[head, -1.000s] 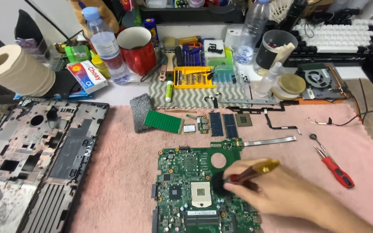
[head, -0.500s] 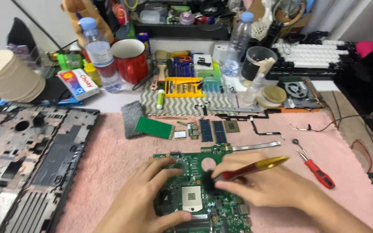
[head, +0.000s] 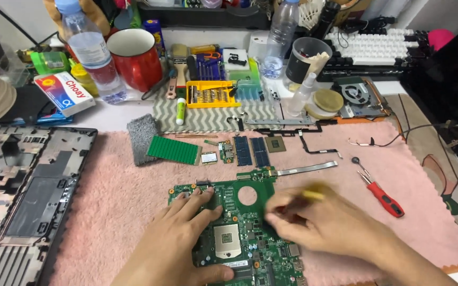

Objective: The person uses a brush to clean dust and debris from a green laptop motherboard. They systematically brush different areas of the board, including around the CPU socket and RAM slots, while holding the board steady with their other hand. The person also lifts and rotates the motherboard to access different sides.

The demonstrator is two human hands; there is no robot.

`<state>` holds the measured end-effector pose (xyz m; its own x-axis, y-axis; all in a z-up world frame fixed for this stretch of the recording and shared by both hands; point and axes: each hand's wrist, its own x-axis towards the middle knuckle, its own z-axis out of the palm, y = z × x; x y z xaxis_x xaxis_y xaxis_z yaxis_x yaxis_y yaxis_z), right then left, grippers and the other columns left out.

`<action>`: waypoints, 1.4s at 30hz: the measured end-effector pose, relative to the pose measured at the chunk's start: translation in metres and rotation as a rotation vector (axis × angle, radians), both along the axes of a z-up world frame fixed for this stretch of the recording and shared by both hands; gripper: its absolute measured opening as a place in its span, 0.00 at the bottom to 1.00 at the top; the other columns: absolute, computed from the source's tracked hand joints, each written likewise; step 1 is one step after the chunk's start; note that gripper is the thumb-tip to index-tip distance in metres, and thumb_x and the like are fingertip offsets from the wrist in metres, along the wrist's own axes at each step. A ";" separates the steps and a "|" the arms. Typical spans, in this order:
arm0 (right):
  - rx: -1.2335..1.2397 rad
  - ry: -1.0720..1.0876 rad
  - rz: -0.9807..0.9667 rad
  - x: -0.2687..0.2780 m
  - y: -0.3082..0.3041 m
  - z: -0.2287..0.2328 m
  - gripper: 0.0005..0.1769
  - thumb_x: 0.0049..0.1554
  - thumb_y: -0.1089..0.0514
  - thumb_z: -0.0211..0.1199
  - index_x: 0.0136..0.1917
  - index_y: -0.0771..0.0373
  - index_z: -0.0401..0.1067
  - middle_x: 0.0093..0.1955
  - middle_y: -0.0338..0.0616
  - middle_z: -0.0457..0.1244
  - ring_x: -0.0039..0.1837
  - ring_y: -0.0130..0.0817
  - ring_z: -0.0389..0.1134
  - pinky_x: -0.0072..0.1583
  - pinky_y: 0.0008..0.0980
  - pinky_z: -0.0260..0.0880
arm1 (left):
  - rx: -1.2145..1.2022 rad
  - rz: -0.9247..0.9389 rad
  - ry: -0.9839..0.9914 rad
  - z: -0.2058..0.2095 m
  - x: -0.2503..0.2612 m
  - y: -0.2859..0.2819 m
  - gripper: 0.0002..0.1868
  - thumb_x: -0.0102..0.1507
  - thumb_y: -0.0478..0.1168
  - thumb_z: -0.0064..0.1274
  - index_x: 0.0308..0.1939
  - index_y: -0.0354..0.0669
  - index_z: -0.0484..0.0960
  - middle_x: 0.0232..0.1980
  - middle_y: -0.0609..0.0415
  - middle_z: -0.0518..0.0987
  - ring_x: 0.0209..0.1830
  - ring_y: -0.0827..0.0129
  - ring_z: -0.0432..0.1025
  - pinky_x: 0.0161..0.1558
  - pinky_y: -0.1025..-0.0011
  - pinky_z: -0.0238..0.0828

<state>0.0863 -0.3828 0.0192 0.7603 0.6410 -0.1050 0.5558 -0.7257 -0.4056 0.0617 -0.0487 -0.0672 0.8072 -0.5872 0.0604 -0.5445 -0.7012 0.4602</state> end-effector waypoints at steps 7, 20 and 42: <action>0.154 -0.104 0.003 0.001 -0.001 0.011 0.13 0.69 0.54 0.64 0.42 0.56 0.69 0.32 0.38 0.65 0.29 0.38 0.67 0.39 0.43 0.70 | 0.008 -0.003 -0.001 -0.009 0.000 0.002 0.67 0.51 0.84 0.90 0.81 0.53 0.79 0.91 0.41 0.62 0.92 0.34 0.49 0.79 0.34 0.52; -0.083 0.098 -0.173 -0.010 -0.017 0.013 0.19 0.73 0.39 0.57 0.45 0.48 0.75 0.39 0.27 0.70 0.38 0.27 0.72 0.47 0.34 0.76 | -0.002 0.019 -0.089 -0.008 -0.003 0.003 0.68 0.49 0.88 0.87 0.80 0.56 0.80 0.89 0.47 0.66 0.91 0.47 0.55 0.82 0.30 0.40; -0.054 0.049 0.259 0.003 0.052 0.038 0.15 0.76 0.47 0.61 0.49 0.55 0.69 0.39 0.45 0.67 0.41 0.50 0.71 0.45 0.54 0.71 | -0.042 -0.006 0.001 0.024 -0.003 0.001 0.55 0.60 0.76 0.79 0.80 0.48 0.80 0.85 0.40 0.70 0.84 0.33 0.60 0.82 0.31 0.44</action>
<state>0.0896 -0.3313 0.0575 0.5650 0.8058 -0.1774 0.7061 -0.5834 -0.4012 0.0584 -0.0480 -0.0434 0.8040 -0.5886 0.0847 -0.5481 -0.6781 0.4897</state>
